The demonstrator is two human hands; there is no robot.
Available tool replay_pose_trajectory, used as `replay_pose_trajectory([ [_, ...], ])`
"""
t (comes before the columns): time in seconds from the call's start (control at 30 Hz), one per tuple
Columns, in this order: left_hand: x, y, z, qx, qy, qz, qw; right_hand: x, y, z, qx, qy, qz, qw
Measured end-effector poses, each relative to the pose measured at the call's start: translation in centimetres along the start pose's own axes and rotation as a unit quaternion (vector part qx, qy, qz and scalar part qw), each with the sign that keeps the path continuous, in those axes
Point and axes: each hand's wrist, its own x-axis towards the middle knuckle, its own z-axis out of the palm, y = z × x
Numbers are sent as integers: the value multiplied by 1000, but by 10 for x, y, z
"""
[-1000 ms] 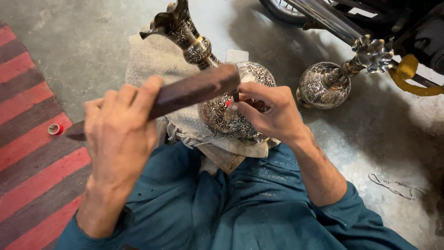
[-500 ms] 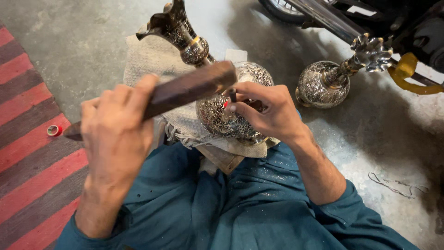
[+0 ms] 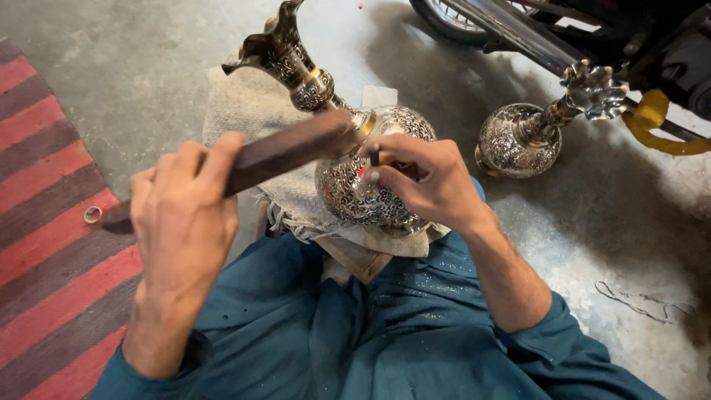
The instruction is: The person sits cross-legged on the floor with an ornate metal vase resting on a cloth pad on their lap. They hold a chisel against the vase's embossed surface and strike it with a wooden mallet, repositioning the chisel repeatedly to work the decorative pattern, occasionally rotating the vase.
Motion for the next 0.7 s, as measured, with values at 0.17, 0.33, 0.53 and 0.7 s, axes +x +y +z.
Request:
replay_pose_trajectory([
  [0.17,-11,-6,4,-229,-16,-87,969,-4,-5,3,46,5,63,997],
  [0.33,-15,-1,9,-273,-2,-119,955,-5,-8,9,-34,39,-8,999],
  [0.53,-2,7,-2,-233,-16,-95,968,-9,-2,10,-64,34,-18,997],
  [0.7,-8,4,-11,-44,-15,4,999,-10,15,2,98,62,-8,993],
])
